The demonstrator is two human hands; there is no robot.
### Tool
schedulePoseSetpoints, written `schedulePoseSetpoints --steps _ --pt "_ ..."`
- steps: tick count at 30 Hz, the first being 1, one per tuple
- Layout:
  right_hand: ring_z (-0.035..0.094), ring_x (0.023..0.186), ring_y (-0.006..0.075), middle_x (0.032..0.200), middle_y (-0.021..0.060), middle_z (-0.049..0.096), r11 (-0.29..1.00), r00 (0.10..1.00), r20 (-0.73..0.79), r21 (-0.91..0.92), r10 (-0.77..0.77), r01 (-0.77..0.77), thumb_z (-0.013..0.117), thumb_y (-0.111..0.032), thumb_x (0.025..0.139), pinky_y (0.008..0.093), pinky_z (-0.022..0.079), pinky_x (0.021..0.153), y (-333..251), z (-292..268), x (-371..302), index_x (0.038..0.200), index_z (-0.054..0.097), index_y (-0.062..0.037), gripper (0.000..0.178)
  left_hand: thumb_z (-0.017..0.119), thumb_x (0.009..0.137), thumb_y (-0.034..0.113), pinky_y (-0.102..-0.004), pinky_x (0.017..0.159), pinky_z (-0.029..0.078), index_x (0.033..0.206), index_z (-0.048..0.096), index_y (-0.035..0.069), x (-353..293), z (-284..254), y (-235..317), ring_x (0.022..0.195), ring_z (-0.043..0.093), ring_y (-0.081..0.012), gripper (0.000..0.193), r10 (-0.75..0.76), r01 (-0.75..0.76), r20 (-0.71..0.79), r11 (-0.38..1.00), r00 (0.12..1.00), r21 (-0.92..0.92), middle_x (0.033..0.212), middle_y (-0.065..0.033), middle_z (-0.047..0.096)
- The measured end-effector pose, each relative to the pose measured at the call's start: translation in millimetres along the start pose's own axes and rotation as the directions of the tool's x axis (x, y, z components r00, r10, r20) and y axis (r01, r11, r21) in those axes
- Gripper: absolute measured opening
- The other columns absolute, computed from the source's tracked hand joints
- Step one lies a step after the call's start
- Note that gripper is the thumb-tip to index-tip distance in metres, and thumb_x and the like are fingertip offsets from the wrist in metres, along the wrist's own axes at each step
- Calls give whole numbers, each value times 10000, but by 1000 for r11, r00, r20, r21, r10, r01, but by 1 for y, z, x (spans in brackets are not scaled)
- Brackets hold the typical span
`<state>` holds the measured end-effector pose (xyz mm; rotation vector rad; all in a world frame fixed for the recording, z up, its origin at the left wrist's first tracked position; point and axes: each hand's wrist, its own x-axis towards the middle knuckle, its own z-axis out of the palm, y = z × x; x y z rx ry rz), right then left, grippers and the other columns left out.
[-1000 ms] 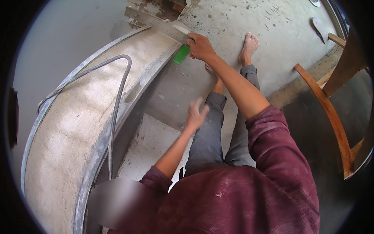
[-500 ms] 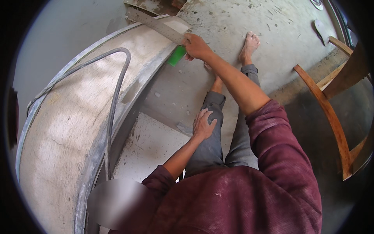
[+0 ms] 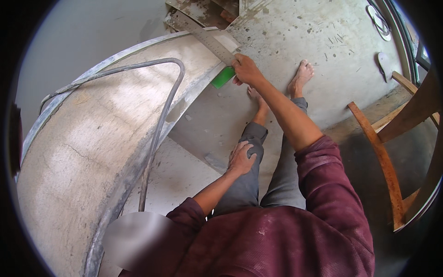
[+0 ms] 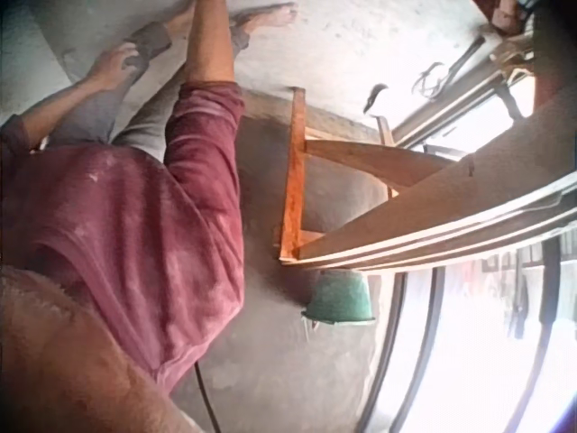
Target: The person uses a level and a metal ruler to check the vertical alignment and straightness of a plastered column edge.
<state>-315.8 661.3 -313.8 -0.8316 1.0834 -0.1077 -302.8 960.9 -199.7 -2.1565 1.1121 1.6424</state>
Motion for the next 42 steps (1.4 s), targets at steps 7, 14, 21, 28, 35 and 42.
schedulePoseSetpoints --steps 7,14,21,28,35,42 --pt "639 508 207 740 118 581 1000 1000 -3 5 5 -5 439 -164 991 317 515 423 0 -1 3 942 503 29 209 643 851 310 -446 1075 337 1259 565 108 1 4 -5 1302 410 -287 462 -2 2 -7 1000 1000 -9 1370 -89 467" --pt "663 536 239 730 143 586 999 999 -8 -19 -45 44 437 -150 968 325 546 447 1 -4 3 926 505 40 206 651 841 282 -458 1066 348 1218 596 102 5 4 -5 1292 423 -307 422 44 -45 -33 998 998 -44 1346 -97 495" --pt "667 555 225 758 165 626 999 999 -29 -43 -13 11 453 -156 965 324 555 467 2 2 5 1021 536 81 258 652 827 297 -434 1078 343 1212 611 132 6 11 -6 1297 426 -291 421 9 -8 -33 1000 999 6 1355 -79 499" --pt "639 527 184 735 106 591 999 998 -64 -38 -14 11 455 -182 985 310 523 435 4 3 4 939 516 34 230 653 825 295 -430 1083 340 1201 620 130 7 9 -5 1295 427 -294 412 12 -12 -24 1000 1000 4 1355 -77 502" --pt "674 556 225 799 181 660 997 995 -98 -70 17 -24 463 -159 966 331 565 489 -1 6 2 1101 550 85 293 653 820 286 -433 1080 346 1201 622 130 7 4 1 1294 423 -290 413 10 -10 -2 1000 1000 29 1344 -75 510" --pt "689 584 228 818 170 660 998 999 -51 -60 -11 8 460 -156 977 328 571 494 16 -14 15 1149 555 51 286 655 825 286 -438 1086 334 1208 614 125 6 3 -2 1301 416 -283 418 0 0 -1 999 1000 35 1350 -72 503"
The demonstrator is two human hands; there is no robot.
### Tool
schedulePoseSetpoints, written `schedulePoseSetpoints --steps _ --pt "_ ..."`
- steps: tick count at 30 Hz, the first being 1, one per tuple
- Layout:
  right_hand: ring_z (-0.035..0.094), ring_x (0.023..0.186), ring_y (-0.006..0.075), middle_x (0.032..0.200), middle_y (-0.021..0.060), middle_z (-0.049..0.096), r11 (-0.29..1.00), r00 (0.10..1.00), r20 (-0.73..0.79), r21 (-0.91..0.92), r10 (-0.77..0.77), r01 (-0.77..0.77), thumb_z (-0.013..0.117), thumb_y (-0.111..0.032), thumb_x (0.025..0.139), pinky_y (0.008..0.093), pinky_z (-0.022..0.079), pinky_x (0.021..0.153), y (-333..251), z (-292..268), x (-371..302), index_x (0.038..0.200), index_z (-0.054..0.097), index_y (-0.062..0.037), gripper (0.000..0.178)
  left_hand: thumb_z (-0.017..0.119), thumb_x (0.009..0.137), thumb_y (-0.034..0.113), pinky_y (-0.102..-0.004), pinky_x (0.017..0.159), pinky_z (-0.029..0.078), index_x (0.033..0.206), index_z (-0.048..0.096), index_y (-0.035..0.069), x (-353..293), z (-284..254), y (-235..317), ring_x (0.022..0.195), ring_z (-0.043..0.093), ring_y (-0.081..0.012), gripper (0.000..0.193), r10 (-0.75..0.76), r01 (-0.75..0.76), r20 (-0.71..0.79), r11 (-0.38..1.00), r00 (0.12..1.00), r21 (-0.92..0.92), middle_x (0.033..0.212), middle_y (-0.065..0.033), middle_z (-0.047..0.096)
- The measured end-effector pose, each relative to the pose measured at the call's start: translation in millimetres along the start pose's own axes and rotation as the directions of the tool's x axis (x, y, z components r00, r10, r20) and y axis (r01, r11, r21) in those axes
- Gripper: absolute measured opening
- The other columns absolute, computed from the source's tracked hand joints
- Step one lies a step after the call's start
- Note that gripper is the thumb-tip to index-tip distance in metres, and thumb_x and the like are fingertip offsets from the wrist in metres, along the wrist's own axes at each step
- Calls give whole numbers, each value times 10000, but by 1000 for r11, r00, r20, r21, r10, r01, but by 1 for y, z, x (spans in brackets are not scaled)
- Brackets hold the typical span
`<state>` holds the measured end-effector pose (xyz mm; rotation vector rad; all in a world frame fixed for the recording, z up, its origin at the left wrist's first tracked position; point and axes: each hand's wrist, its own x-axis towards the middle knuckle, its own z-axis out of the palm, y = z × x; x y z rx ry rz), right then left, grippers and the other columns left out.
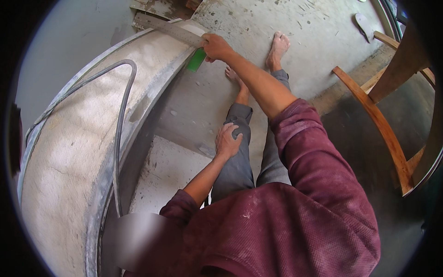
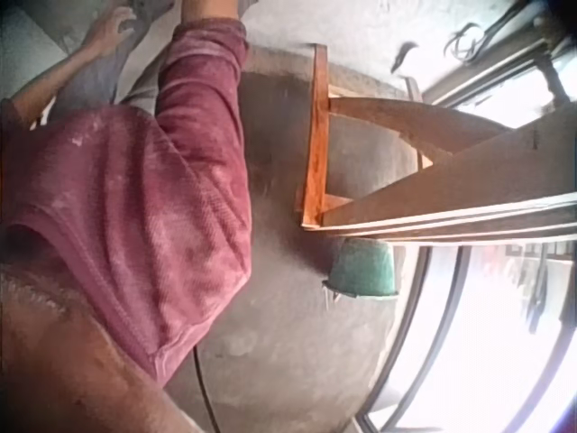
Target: The person uses a level and a metal ruler to check the vertical alignment and straightness of a plastered column edge.
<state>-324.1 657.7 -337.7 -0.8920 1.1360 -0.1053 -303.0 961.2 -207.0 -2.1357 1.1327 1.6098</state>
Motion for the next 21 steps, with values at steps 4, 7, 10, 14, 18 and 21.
schedulePoseSetpoints --steps 4,7,10,14,18,21 --pt "667 563 194 782 126 642 999 999 -50 51 2 0 448 -163 987 316 558 483 13 -1 21 1013 543 21 209 664 822 278 -435 1072 353 1193 621 110 -1 -5 3 1278 441 -294 409 9 -9 -11 1000 1000 -14 1339 -86 514" --pt "682 568 220 776 149 655 999 999 -30 38 -30 31 458 -144 973 329 574 496 27 -6 36 997 550 37 205 684 808 261 -414 1058 371 1158 637 90 -1 -6 4 1236 479 -316 392 34 -35 -55 999 998 -24 1307 -113 544" --pt "676 556 219 742 149 650 999 998 -41 19 -44 45 458 -148 973 334 566 491 26 1 30 949 543 29 198 685 807 255 -412 1057 373 1157 639 87 -1 -6 1 1228 485 -318 391 39 -42 -60 998 997 -40 1304 -114 547" --pt "669 537 232 683 162 644 999 994 -100 -21 -37 35 456 -143 968 355 549 505 19 15 17 923 555 17 193 686 807 252 -410 1060 373 1161 637 90 1 -5 2 1231 483 -317 393 39 -41 -49 998 998 -45 1306 -111 546" --pt "660 516 250 640 173 634 993 987 -143 -107 -67 52 459 -133 963 377 541 530 16 17 18 931 567 10 183 686 807 250 -408 1058 376 1165 635 99 2 -4 2 1233 481 -316 392 46 -49 -59 998 997 -48 1306 -109 546" --pt "656 509 262 648 179 634 996 986 -161 -84 -50 37 467 -135 956 388 540 528 14 18 16 936 570 13 181 686 806 253 -410 1057 378 1167 636 105 1 -5 1 1233 481 -316 394 44 -47 -64 998 997 -49 1304 -107 547"
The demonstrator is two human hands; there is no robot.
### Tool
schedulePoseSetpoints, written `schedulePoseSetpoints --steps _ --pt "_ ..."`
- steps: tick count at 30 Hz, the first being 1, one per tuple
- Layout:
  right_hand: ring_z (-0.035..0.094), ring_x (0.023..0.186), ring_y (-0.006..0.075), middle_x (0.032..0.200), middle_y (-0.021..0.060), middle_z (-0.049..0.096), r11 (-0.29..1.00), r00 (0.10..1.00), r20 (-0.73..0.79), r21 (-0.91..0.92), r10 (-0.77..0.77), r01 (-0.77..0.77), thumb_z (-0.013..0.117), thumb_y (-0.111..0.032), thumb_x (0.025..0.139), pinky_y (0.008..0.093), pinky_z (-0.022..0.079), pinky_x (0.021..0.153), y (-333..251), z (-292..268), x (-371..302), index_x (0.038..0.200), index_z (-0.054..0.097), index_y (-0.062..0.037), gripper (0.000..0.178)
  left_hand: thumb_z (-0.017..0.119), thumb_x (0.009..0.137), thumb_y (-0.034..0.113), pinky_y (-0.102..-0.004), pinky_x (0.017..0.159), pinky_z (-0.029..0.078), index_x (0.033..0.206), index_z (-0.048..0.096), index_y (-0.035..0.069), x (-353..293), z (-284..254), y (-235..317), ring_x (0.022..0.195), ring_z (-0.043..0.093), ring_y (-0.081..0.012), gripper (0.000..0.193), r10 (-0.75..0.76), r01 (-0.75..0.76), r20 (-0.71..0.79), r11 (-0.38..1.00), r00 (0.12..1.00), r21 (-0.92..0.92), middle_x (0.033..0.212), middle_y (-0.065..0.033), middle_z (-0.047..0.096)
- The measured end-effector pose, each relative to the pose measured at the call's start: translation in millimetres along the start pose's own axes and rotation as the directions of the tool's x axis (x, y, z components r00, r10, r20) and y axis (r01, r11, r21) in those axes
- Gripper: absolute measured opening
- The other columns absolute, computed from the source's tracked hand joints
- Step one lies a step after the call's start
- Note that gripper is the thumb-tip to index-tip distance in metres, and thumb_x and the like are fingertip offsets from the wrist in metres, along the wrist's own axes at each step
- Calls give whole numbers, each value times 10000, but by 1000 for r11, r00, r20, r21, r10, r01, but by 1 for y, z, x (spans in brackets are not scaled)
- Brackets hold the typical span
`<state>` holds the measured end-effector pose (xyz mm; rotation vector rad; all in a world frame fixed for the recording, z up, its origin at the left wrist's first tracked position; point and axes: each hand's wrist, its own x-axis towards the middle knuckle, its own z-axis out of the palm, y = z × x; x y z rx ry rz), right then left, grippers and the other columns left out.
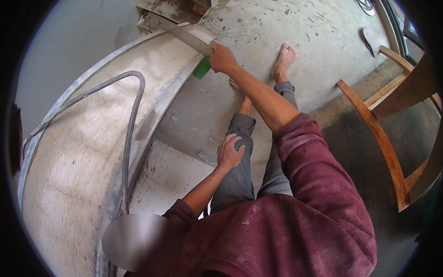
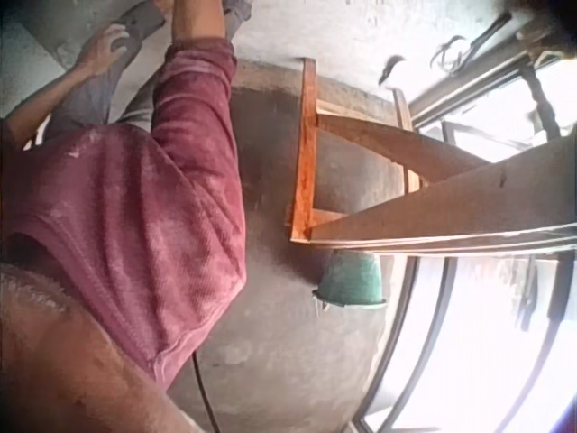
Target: The person uses a level and a metal ruler to check the vertical alignment and straightness of a plastered column edge.
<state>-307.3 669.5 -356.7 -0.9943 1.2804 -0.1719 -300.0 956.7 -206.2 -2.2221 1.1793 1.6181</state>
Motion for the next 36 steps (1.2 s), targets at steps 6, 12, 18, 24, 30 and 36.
schedulePoseSetpoints --steps 6,12,18,24,30,36 --pt "638 516 202 666 124 584 996 994 75 35 -78 76 467 -140 977 338 533 468 7 -11 -1 911 533 29 192 687 807 264 -412 1050 381 1161 639 101 -1 -6 2 1228 490 -319 393 -7 7 -1 1000 1000 6 1301 -121 550" --pt "593 996 304 1089 180 572 947 982 -49 -277 -184 164 613 -128 826 392 504 825 64 -52 -33 935 592 8 175 678 827 251 -396 1039 395 1145 649 73 5 3 -9 1218 517 -305 366 19 -19 0 1000 1000 22 1303 -145 551" --pt "608 526 159 779 105 600 916 910 -295 360 290 -175 488 -181 993 284 527 460 89 -105 -119 1005 555 24 216 375 1013 308 -453 1103 355 1346 473 30 132 -66 35 1259 484 -283 444 -230 90 132 -186 964 -979 1346 -142 529" --pt "583 510 134 772 72 581 840 906 -246 511 346 -182 469 -189 1010 258 505 434 130 -100 -157 995 553 11 218 207 1034 459 -499 1080 348 1378 435 26 192 -109 64 1282 435 -292 598 -69 -38 4 -596 998 -802 1428 -116 453" --pt "574 496 119 725 61 567 965 932 -339 260 128 -38 469 -180 1010 245 489 422 166 -92 -142 949 545 4 209 264 1036 440 -497 1081 347 1347 460 4 180 -126 67 1264 460 -300 570 -164 -20 95 -588 982 -808 1387 -104 501" --pt "563 462 125 680 63 563 952 987 -132 303 94 -50 480 -168 1004 249 472 410 34 -110 -159 874 531 13 229 468 1005 332 -438 1023 419 1238 552 34 108 -97 30 1160 559 -262 388 -274 185 118 232 955 -955 1212 -138 613"
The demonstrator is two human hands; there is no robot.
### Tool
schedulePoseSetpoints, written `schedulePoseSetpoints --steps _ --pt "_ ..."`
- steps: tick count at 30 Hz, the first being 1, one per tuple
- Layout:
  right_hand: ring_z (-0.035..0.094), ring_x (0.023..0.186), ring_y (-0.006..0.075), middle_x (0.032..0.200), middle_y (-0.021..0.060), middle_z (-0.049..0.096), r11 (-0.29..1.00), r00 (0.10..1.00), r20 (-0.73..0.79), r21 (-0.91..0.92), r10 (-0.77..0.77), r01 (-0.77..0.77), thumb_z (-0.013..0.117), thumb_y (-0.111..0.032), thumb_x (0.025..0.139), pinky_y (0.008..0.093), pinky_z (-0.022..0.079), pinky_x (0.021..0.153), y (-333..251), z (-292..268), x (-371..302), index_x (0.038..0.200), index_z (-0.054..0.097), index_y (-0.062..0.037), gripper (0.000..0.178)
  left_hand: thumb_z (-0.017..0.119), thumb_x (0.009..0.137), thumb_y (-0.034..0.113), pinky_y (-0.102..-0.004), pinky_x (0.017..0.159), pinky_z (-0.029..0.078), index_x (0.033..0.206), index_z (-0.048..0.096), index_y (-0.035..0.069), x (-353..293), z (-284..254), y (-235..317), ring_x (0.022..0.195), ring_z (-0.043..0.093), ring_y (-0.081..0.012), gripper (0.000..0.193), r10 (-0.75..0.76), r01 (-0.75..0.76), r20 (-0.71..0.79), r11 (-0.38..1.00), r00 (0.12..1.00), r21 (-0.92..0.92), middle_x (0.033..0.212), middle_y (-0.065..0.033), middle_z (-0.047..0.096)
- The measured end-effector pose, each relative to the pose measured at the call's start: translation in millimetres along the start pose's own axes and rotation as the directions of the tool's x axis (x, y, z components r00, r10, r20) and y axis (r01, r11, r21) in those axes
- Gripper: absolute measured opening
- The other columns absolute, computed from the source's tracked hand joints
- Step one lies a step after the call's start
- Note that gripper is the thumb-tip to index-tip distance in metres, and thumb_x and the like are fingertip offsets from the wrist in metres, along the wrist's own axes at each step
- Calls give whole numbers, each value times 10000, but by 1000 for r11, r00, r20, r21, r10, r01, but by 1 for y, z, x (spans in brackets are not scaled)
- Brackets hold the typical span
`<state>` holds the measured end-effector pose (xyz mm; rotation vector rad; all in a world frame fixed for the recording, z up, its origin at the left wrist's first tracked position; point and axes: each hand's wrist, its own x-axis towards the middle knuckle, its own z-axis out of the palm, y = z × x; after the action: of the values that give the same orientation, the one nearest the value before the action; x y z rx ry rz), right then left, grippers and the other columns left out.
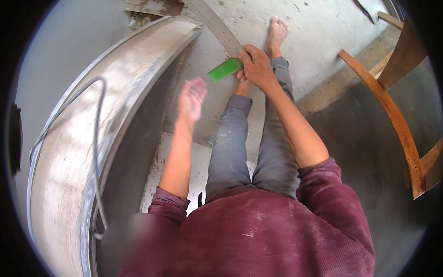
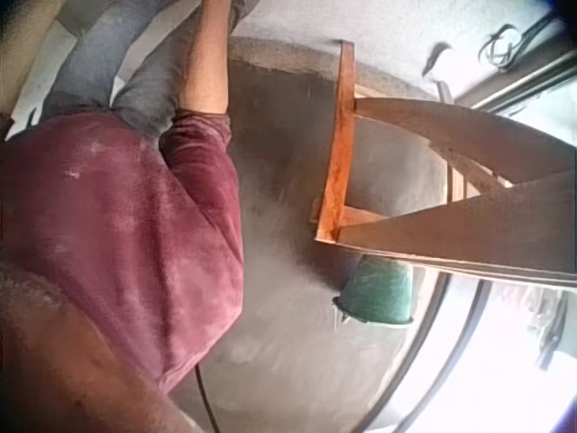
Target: The person uses a level and a metal ruler to check the vertical alignment and straightness of a plastered column edge.
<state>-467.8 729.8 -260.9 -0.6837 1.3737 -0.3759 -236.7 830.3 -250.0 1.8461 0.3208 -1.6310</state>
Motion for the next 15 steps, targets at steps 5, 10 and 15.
schedulePoseSetpoints --steps 5,10,15 --pt "615 487 150 628 79 578 998 980 197 64 -33 21 465 -167 999 285 467 417 -102 48 -50 965 517 24 201 502 998 358 -360 974 452 1249 565 3 -88 -54 -34 1128 580 -220 439 -61 14 79 870 995 493 1211 -111 608" --pt "620 480 174 590 78 585 983 936 335 -107 -105 148 415 -177 1016 308 487 459 -158 84 -55 914 492 -4 215 535 997 262 -355 949 478 1214 571 -30 -208 -67 4 1057 611 -211 366 269 -231 -10 846 963 481 1138 -119 611" --pt "610 491 181 654 100 564 986 901 417 -49 -122 156 413 -162 1017 321 493 455 -184 115 -70 918 466 -9 189 500 944 189 -411 997 400 1243 432 -23 -353 -55 46 1208 444 -299 373 865 -469 -105 363 490 805 1354 -216 402"
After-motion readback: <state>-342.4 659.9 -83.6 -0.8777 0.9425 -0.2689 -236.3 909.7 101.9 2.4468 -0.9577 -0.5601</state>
